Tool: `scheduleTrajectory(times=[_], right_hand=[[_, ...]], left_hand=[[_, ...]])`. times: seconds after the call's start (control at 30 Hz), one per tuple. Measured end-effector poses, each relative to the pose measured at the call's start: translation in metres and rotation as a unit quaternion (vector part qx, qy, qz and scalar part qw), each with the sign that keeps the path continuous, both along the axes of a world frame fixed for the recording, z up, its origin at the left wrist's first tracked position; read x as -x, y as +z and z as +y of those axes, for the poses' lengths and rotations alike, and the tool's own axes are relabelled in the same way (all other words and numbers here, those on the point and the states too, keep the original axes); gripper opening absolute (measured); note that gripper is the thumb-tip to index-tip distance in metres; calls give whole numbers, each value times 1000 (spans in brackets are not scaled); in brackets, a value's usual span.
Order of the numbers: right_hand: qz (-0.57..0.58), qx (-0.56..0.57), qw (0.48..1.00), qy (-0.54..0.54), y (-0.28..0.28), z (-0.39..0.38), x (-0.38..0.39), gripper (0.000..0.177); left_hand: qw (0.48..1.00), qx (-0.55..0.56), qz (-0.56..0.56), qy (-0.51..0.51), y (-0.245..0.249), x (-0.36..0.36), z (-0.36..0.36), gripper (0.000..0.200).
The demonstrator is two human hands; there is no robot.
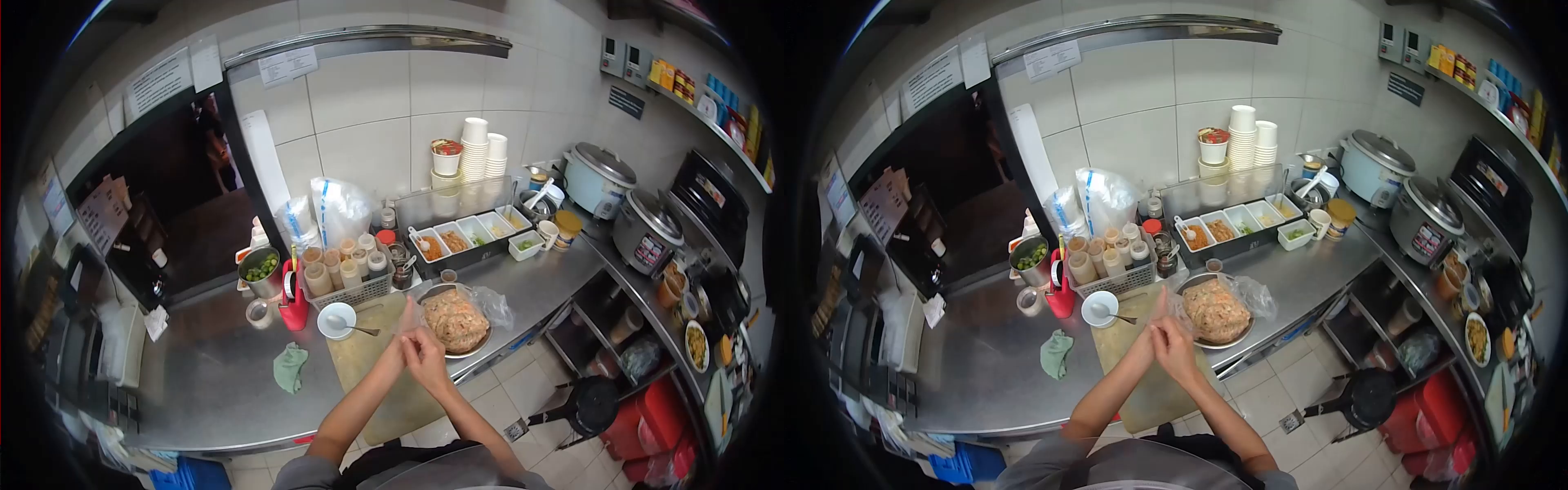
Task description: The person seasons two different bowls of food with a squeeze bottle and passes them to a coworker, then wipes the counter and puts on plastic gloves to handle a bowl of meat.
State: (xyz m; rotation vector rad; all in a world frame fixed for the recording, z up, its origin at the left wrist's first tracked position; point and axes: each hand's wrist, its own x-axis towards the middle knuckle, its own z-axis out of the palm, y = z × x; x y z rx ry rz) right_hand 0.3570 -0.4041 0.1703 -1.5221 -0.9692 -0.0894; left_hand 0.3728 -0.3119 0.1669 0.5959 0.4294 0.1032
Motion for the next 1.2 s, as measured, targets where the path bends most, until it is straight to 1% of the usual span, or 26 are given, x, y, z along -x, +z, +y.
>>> scheduleTrajectory(times=[0.03,0.07,0.1,0.17,0.2,0.3,0.33,0.43,0.57,0.6,0.67,0.7,0.73,0.83,0.87,0.9,0.93,1.0,1.03,1.07,1.13,1.2], right_hand=[[-10,16,999,26,5,-6,0,7],[-47,32,997,42,16,-13,3,5],[-63,26,995,71,21,-17,4,5],[-85,13,989,121,22,-29,7,5],[-81,31,988,131,18,-35,7,5],[-56,52,984,164,22,-57,-4,5],[-56,35,982,179,17,-62,-10,4],[-35,4,976,213,27,-81,-20,5],[-42,3,967,253,16,-101,-22,5],[-44,-4,964,264,14,-105,-24,5],[-45,-19,954,295,7,-116,-21,5],[-49,-8,953,297,6,-123,-17,5],[-55,1,953,299,8,-129,-15,5],[-71,18,946,317,8,-143,-24,5],[-70,21,943,324,5,-147,-27,5],[-69,26,942,329,2,-153,-30,5],[-54,32,938,342,-2,-159,-40,9],[-74,33,962,259,-18,-167,-75,22],[-8,35,975,218,-25,-170,-99,22],[18,68,990,118,-18,-173,-121,19],[-47,57,997,-3,-24,-165,-171,19],[-78,154,985,0,-54,-144,-216,18]], left_hand=[[1000,-6,-3,9,5,0,1,66],[1000,-17,-11,22,9,-2,0,67],[999,-37,-8,31,2,-4,7,70],[996,-65,-21,57,-2,-7,8,76],[994,-72,-38,75,0,-7,3,78],[979,-82,-131,135,11,-18,-11,79],[972,-93,-171,132,7,-22,-15,79],[968,-70,-196,141,17,-27,-35,81],[956,-90,-224,168,19,-30,-56,83],[950,-89,-236,185,27,-27,-66,80],[941,-13,-280,189,24,-28,-71,76],[933,22,-307,189,23,-32,-71,74],[924,22,-323,206,13,-35,-66,71],[906,-51,-306,288,15,-36,-67,69],[894,-62,-317,312,16,-35,-70,72],[894,-53,-329,300,18,-31,-72,74],[894,-41,-342,288,20,-23,-72,76],[892,-24,-360,272,33,-8,-74,78],[892,-18,-363,269,43,6,-80,79],[892,-15,-365,267,47,14,-84,80],[898,5,-366,244,48,24,-91,75],[907,7,-362,214,39,28,-95,72]])
